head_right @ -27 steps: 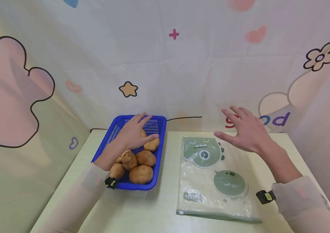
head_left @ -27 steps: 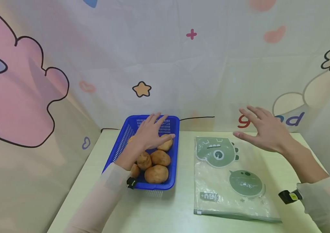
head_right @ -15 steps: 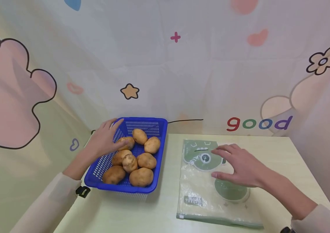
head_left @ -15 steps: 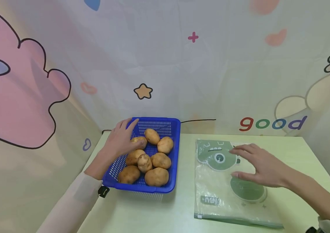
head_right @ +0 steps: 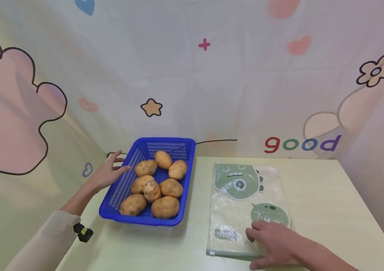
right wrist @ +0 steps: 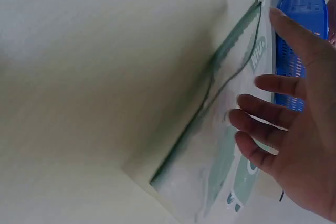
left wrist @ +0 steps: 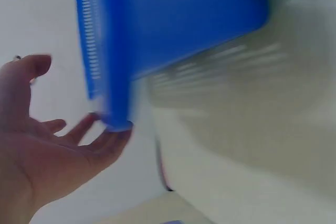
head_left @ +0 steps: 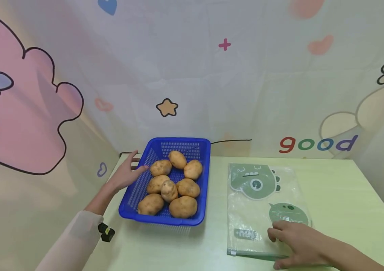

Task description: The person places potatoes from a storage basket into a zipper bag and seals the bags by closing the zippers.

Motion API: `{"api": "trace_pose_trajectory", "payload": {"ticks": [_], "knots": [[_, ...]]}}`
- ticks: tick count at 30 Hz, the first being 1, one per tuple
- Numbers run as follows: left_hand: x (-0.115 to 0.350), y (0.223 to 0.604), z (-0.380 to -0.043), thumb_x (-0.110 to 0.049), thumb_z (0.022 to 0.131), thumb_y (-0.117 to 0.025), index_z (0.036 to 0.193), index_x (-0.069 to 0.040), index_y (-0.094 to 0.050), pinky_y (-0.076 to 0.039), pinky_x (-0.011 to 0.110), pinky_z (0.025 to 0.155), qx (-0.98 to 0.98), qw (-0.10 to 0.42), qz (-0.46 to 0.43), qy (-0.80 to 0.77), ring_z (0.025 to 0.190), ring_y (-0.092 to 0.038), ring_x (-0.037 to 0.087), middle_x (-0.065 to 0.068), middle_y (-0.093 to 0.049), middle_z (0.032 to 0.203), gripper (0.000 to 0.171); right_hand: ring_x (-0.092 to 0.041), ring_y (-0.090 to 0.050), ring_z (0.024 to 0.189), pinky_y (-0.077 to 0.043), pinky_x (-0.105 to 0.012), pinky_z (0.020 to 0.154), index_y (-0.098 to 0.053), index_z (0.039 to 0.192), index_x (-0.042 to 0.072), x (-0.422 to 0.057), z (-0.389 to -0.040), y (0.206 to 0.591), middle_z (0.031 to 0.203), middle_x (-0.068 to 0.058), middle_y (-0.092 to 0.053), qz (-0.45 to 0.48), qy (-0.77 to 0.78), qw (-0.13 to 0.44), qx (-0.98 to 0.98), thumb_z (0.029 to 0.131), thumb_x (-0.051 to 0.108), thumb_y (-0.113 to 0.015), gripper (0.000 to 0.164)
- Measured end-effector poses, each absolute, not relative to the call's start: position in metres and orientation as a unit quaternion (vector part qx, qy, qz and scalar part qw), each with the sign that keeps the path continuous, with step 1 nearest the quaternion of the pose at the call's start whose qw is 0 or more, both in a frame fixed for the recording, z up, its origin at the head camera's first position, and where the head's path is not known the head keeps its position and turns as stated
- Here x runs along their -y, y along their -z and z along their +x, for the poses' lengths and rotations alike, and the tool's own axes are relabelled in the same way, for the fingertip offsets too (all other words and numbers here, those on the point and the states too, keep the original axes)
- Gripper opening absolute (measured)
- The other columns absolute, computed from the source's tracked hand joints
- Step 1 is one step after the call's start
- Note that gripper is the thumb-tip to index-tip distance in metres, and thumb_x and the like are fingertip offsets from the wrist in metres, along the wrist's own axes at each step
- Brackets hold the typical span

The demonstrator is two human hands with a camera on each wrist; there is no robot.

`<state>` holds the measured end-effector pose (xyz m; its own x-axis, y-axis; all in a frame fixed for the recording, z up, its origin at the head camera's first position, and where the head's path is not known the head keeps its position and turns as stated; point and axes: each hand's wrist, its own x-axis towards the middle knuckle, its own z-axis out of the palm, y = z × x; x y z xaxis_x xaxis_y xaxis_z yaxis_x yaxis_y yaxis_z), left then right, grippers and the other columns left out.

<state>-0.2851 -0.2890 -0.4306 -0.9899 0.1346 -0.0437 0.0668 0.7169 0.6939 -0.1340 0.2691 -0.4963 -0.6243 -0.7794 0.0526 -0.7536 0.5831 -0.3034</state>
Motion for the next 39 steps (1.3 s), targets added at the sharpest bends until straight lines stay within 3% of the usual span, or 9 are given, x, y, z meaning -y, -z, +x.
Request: {"api": "trace_pose_trajectory", "payload": {"ticks": [5,11,17,23,30,39], "knots": [[0.3,0.443,-0.289,-0.034,0.109,-0.055,0.171,-0.009,-0.009,-0.045,0.062,0.112,-0.898,0.06,0.015,-0.437,0.14,-0.05,0.049,0.029,-0.043,0.159,0.08,0.004,-0.035,0.075,-0.033,-0.019,0.062,-0.052,0.092,0.031,-0.271,-0.13,0.514,0.085,0.024,-0.035,-0.453,0.147,0.046,-0.878,0.086,0.06,-0.082,0.041],[0.312,0.451,-0.29,-0.037,0.113,-0.048,0.169,-0.007,-0.011,-0.053,0.059,0.105,-0.844,0.146,-0.016,-0.517,0.133,-0.058,0.044,0.032,-0.04,0.158,0.074,0.004,-0.035,0.075,-0.033,-0.019,0.061,-0.056,0.093,0.031,-0.269,-0.127,0.526,0.086,0.023,-0.036,-0.458,0.148,0.011,-0.877,0.088,0.037,-0.084,0.029],[0.321,0.463,-0.291,-0.033,0.117,-0.036,0.167,-0.011,-0.021,-0.062,0.049,0.089,-0.801,0.209,0.004,-0.561,0.116,-0.069,0.034,0.029,-0.051,0.149,0.057,0.004,-0.035,0.075,-0.033,-0.02,0.062,-0.056,0.092,0.03,-0.268,-0.125,0.53,0.086,0.024,-0.035,-0.456,0.155,-0.028,-0.876,0.088,0.028,-0.084,0.028],[0.328,0.466,-0.294,-0.034,0.117,-0.037,0.167,-0.014,-0.021,-0.063,0.051,0.087,-0.801,0.214,0.024,-0.558,0.115,-0.069,0.032,0.028,-0.05,0.152,0.056,0.004,-0.037,0.074,-0.036,-0.02,0.061,-0.057,0.091,0.03,-0.264,-0.124,0.529,0.086,0.024,-0.038,-0.467,0.15,-0.07,-0.869,0.087,0.02,-0.084,0.029],[0.328,0.465,-0.293,-0.034,0.117,-0.04,0.168,-0.014,-0.022,-0.062,0.051,0.088,-0.804,0.207,0.023,-0.557,0.116,-0.068,0.031,0.028,-0.049,0.152,0.057,0.007,-0.037,0.069,-0.036,-0.016,0.059,-0.053,0.085,0.028,-0.262,-0.139,0.514,0.075,0.023,-0.04,-0.468,0.245,0.037,-0.848,0.094,0.009,-0.077,0.033],[0.326,0.459,-0.292,-0.034,0.117,-0.04,0.168,-0.014,-0.024,-0.063,0.054,0.087,-0.817,0.2,0.026,-0.541,0.119,-0.066,0.038,0.03,-0.048,0.149,0.057,0.003,-0.048,0.067,-0.041,-0.019,0.053,-0.063,0.09,0.026,-0.242,-0.174,0.466,0.074,0.02,-0.049,-0.385,0.396,0.123,-0.825,0.103,0.017,-0.072,0.018]]}}
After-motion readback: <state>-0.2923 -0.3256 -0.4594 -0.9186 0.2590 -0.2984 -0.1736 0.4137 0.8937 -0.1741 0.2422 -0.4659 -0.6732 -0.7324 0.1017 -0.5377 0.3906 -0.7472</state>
